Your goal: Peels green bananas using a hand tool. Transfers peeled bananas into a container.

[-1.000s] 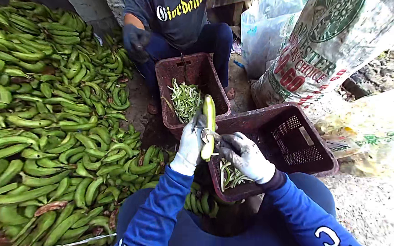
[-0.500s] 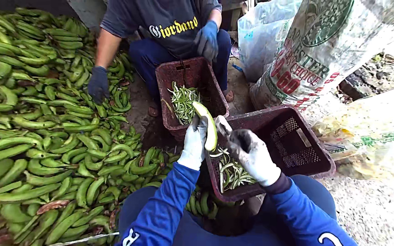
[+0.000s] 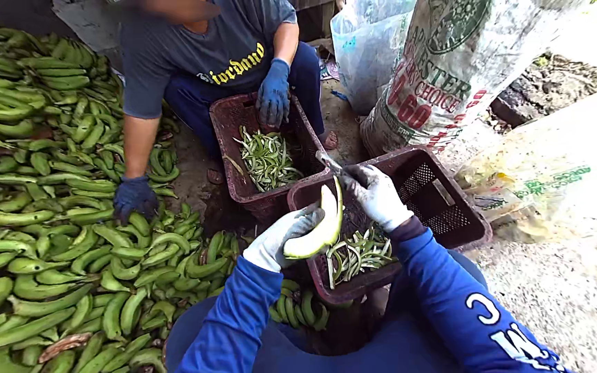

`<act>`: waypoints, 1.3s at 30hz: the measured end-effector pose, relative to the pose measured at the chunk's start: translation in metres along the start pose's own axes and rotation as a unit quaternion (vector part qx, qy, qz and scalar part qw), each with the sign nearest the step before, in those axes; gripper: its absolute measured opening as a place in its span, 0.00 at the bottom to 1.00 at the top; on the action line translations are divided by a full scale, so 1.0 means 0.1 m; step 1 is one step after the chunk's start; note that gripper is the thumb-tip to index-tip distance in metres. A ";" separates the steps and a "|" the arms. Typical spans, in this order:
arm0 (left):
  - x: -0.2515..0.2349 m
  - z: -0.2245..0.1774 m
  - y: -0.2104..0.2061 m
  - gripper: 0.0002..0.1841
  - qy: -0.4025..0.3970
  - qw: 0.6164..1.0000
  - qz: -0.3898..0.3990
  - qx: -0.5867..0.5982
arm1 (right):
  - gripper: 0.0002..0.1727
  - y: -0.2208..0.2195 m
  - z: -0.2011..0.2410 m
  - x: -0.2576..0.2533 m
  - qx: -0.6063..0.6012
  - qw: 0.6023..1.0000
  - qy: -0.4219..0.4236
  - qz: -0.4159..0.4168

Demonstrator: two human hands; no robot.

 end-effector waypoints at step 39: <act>-0.19 -0.24 0.68 0.22 -0.156 0.883 -0.198 0.397 | 0.26 -0.21 0.24 0.50 -0.005 0.998 0.064 0.003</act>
Point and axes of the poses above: each hand's wrist, its own x-axis away from the middle knuckle, its own y-axis out of the back of the hand, z = x × y, the point moved 9 cm from there along -x, towards the middle knuckle, and after that the axes turned 11 degrees about -z, right-handed, at the moved point
